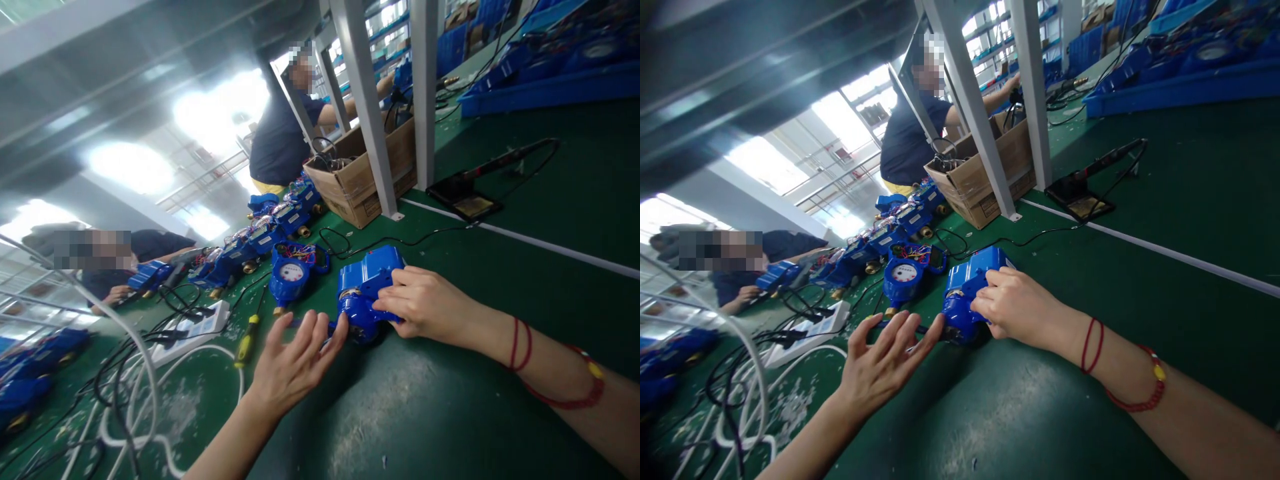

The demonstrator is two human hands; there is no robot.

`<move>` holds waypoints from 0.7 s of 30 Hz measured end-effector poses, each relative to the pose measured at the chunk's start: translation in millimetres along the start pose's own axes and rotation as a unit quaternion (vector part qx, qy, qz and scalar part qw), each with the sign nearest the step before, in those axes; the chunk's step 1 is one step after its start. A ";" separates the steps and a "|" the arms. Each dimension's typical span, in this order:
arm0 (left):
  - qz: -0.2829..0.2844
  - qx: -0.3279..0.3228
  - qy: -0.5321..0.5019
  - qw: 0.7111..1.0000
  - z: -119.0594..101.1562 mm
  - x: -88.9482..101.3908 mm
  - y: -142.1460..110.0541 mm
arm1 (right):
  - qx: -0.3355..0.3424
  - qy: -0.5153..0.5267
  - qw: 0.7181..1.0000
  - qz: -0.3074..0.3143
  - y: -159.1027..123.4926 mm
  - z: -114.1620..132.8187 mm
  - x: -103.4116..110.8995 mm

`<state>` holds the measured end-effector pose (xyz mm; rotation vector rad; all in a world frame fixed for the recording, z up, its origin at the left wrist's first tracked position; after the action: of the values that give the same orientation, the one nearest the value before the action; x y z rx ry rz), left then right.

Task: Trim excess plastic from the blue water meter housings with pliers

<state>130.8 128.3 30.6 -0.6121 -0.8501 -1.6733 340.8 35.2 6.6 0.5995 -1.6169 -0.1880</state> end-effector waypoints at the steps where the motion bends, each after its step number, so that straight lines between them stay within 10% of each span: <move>1: 0.000 -0.001 0.000 1.000 0.6 -0.4 -0.3 | -0.001 0.002 1.000 0.003 0.0 -0.2 -0.1; 21: -0.042 0.027 -0.024 0.998 -2.7 -2.4 -2.0 | 0.001 0.008 0.999 0.031 1.2 -1.2 3.1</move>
<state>129.6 127.9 26.7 -0.5894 -0.9645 -1.7119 341.6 34.9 10.0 0.5505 -1.6176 -0.1359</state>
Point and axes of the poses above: each hand's wrist, its own y-axis towards the middle knuckle, its own x-axis out of the back of the hand, z = x × y, the point moved 2 cm from there along y, towards the middle knuckle, and after that the axes turned 11 degrees about -y, right-handed, at the moved point
